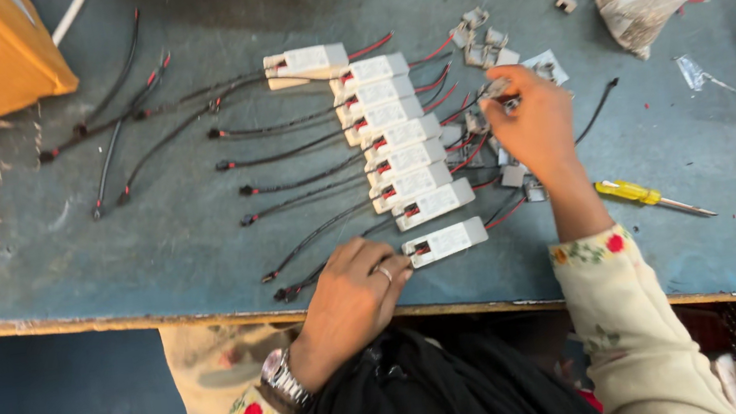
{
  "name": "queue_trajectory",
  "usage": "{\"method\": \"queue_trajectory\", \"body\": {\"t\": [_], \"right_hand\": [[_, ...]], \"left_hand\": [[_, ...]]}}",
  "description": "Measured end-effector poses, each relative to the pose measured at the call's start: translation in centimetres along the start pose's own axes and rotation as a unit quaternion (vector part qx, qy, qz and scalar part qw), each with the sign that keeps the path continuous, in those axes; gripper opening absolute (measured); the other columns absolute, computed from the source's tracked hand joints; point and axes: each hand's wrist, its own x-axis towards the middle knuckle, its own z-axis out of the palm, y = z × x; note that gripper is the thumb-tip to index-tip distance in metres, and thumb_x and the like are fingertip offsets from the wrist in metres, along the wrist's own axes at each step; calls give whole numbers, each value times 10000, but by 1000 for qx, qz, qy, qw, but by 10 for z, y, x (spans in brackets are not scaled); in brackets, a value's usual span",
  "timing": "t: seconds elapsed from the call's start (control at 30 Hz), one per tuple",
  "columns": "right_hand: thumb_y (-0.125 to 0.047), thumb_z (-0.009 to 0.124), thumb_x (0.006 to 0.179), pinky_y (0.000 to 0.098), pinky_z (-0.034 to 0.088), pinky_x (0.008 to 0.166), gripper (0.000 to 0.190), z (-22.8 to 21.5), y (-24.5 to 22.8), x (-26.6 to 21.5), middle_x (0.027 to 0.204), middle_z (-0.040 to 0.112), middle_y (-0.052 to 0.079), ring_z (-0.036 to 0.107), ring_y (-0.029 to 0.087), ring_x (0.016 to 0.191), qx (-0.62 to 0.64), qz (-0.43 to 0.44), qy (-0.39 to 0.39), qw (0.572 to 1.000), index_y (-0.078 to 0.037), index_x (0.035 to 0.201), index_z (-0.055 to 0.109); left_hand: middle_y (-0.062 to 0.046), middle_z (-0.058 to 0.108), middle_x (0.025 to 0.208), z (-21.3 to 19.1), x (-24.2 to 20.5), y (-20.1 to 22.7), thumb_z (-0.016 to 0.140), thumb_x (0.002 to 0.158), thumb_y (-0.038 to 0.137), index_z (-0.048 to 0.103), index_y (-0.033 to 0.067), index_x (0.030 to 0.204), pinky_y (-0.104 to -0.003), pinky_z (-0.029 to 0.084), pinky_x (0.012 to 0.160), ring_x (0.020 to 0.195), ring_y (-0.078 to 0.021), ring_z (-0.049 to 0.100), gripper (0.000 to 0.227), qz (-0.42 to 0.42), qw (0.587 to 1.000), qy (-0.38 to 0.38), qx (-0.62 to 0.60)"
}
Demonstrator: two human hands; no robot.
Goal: The person assembles electronic components by using a screwdriver to tighten screws on small plastic housings and then pressing grey clips onto the wires.
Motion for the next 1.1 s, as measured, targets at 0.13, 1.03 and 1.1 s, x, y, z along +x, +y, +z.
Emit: {"method": "queue_trajectory", "body": {"t": [0.13,1.03,1.1], "right_hand": [[-80,750,934,319,559,747,383,-44,-38,-50,972,679,104,694,219,801,87,-50,-64,993,-77,1311,683],[-83,875,726,380,537,887,485,-19,-100,-113,1113,729,84,674,287,1031,107,-158,-174,966,-57,1182,712],[-87,881,718,374,537,871,494,-18,-98,-112,1106,734,87,674,284,1009,111,-146,-182,966,-57,1183,713]], "left_hand": [[-70,637,906,9,7,-9,715,880,114,704,54,933,-421,503,790,905,-298,596,81,-11,1000,1,21],[-99,608,884,21,2,-18,710,870,65,664,28,877,-417,500,817,892,-313,588,59,-42,996,-2,-79],[-97,624,900,21,2,-19,694,858,43,665,23,888,-413,508,812,894,-314,600,46,-49,995,7,-90]]}}
